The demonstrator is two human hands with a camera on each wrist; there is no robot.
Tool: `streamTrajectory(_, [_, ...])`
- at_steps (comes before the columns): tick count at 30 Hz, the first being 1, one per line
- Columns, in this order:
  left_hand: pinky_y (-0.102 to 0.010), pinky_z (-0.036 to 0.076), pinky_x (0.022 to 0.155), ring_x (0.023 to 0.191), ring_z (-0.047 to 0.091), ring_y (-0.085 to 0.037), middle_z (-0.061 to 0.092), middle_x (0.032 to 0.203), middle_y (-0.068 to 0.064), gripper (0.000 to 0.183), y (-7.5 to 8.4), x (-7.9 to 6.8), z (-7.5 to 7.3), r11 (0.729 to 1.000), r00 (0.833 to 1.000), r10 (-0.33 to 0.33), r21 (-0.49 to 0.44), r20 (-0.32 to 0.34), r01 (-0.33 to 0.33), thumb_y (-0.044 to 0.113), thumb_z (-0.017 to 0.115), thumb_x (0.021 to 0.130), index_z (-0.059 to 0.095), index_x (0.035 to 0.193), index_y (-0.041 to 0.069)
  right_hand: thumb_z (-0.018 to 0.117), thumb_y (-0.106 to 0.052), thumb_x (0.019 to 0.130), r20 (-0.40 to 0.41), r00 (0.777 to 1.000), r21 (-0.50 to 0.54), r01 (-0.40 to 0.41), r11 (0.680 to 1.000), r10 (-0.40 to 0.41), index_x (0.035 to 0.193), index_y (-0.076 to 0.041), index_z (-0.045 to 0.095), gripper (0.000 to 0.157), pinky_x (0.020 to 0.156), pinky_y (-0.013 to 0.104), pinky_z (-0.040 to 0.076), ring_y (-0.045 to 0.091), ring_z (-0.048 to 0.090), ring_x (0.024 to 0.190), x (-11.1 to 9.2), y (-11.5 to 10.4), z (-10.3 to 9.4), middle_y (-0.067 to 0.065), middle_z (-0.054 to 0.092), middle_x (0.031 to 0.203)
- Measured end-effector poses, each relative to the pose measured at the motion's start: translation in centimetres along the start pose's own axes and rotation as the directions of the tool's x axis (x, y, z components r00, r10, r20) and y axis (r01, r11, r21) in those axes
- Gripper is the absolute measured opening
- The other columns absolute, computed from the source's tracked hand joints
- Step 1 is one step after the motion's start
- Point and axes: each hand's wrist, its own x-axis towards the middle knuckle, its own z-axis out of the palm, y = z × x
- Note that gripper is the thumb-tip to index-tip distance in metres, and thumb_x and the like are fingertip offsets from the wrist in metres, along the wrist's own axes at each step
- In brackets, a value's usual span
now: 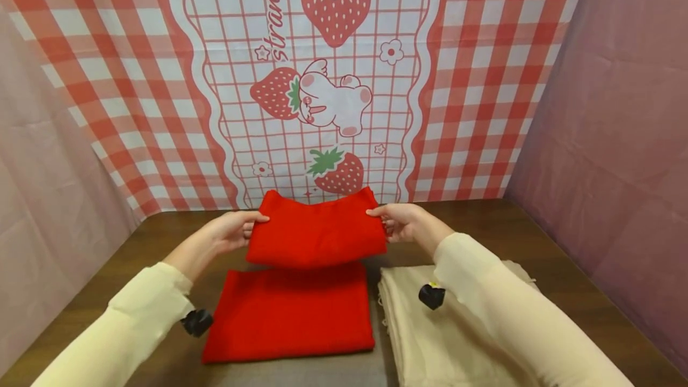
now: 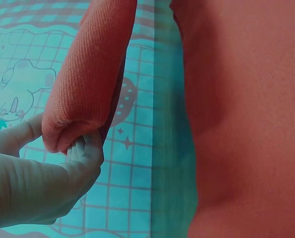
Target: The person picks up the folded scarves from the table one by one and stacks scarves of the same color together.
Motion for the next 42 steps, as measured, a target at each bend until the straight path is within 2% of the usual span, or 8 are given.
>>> streamTrajectory(8, [-0.019, 0.047, 0.065, 0.058, 0.05, -0.004, 0.064, 0.073, 0.005, 0.02, -0.7, -1.3, -0.8, 1.0, 1.0, 0.003, -0.006, 0.025, -0.003, 0.01, 0.053, 0.094, 0.049, 0.112, 0.001, 0.044, -0.021, 0.101, 0.038, 0.999, 0.006, 0.006, 1.0, -0.006, 0.106, -0.004, 0.048, 0.018, 0.073, 0.026, 0.056, 0.011, 0.063, 0.076, -1.1, 0.9, 1.0, -0.002, 0.066, 0.08])
streamTrajectory(15, [-0.02, 0.051, 0.07, 0.067, 0.06, -0.006, 0.067, 0.079, 0.005, 0.025, -1.2, -2.6, -1.4, 1.0, 0.999, 0.009, 0.002, 0.049, -0.009, 0.011, 0.052, 0.095, 0.051, 0.117, 0.0, 0.047, -0.022, 0.1, 0.038, 0.999, 0.039, 0.004, 0.999, -0.006, 0.109, -0.004, 0.046, 0.02, 0.075, 0.027, 0.056, 0.012, 0.063, 0.079, -1.9, 1.6, 1.9, -0.001, 0.065, 0.084])
streamTrajectory(19, [-0.021, 0.052, 0.071, 0.07, 0.06, -0.005, 0.066, 0.08, 0.005, 0.023, -1.6, -3.2, -1.6, 1.0, 0.998, 0.01, 0.0, 0.061, -0.01, 0.012, 0.052, 0.095, 0.05, 0.115, 0.0, 0.049, -0.022, 0.099, 0.046, 0.999, 0.072, -0.013, 0.997, 0.01, 0.111, -0.004, 0.046, 0.022, 0.076, 0.027, 0.057, 0.013, 0.062, 0.082, -2.3, 2.1, 2.4, 0.0, 0.064, 0.087])
streamTrajectory(22, [-0.023, 0.053, 0.073, 0.073, 0.062, -0.006, 0.066, 0.083, 0.006, 0.026, -1.9, -3.7, -1.8, 1.0, 0.998, 0.001, 0.012, 0.063, -0.002, 0.013, 0.054, 0.095, 0.051, 0.116, 0.0, 0.047, -0.022, 0.1, 0.077, 0.997, 0.058, -0.018, 0.998, 0.014, 0.112, -0.004, 0.046, 0.021, 0.077, 0.027, 0.056, 0.014, 0.062, 0.084, -2.5, 2.5, 2.8, 0.0, 0.064, 0.089])
streamTrajectory(27, [-0.025, 0.054, 0.076, 0.078, 0.064, -0.008, 0.067, 0.087, 0.006, 0.029, -2.5, -4.4, -2.2, 1.0, 0.998, 0.009, 0.017, 0.065, -0.01, 0.016, 0.056, 0.094, 0.053, 0.117, 0.0, 0.044, -0.021, 0.1, 0.09, 0.996, -0.029, 0.018, 0.999, -0.016, 0.107, -0.005, 0.045, 0.018, 0.074, 0.024, 0.053, 0.013, 0.059, 0.081, -2.6, 2.9, 3.4, 0.0, 0.061, 0.088])
streamTrajectory(35, [-0.023, 0.054, 0.078, 0.08, 0.065, -0.008, 0.068, 0.087, 0.006, 0.011, -3.0, -5.5, -3.2, 0.999, 0.993, 0.047, -0.007, 0.105, -0.046, 0.015, 0.054, 0.095, 0.064, 0.096, 0.011, 0.048, -0.018, 0.098, 0.08, 0.996, -0.081, 0.042, 0.996, -0.035, 0.095, -0.008, 0.048, 0.011, 0.068, 0.023, 0.047, 0.012, 0.052, 0.075, -3.0, 3.4, 4.3, -0.001, 0.055, 0.081])
streamTrajectory(39, [-0.023, 0.054, 0.079, 0.082, 0.065, -0.007, 0.068, 0.09, 0.006, 0.011, -3.5, -6.0, -3.5, 0.999, 0.993, 0.04, -0.001, 0.112, -0.04, 0.017, 0.054, 0.096, 0.063, 0.098, 0.01, 0.05, -0.017, 0.097, 0.073, 0.997, -0.093, 0.044, 0.995, -0.037, 0.086, -0.01, 0.048, 0.013, 0.066, 0.022, 0.043, 0.013, 0.046, 0.072, -3.2, 3.9, 4.6, -0.001, 0.048, 0.075])
streamTrajectory(42, [-0.024, 0.054, 0.08, 0.085, 0.065, -0.007, 0.068, 0.091, 0.007, 0.014, -4.0, -6.3, -3.7, 0.999, 0.991, 0.043, 0.009, 0.128, -0.045, 0.018, 0.054, 0.096, 0.061, 0.104, 0.008, 0.05, -0.017, 0.097, 0.069, 0.997, -0.082, 0.035, 0.996, -0.029, 0.088, -0.009, 0.048, 0.012, 0.068, 0.023, 0.046, 0.014, 0.048, 0.074, -3.3, 4.3, 4.9, 0.0, 0.049, 0.078])
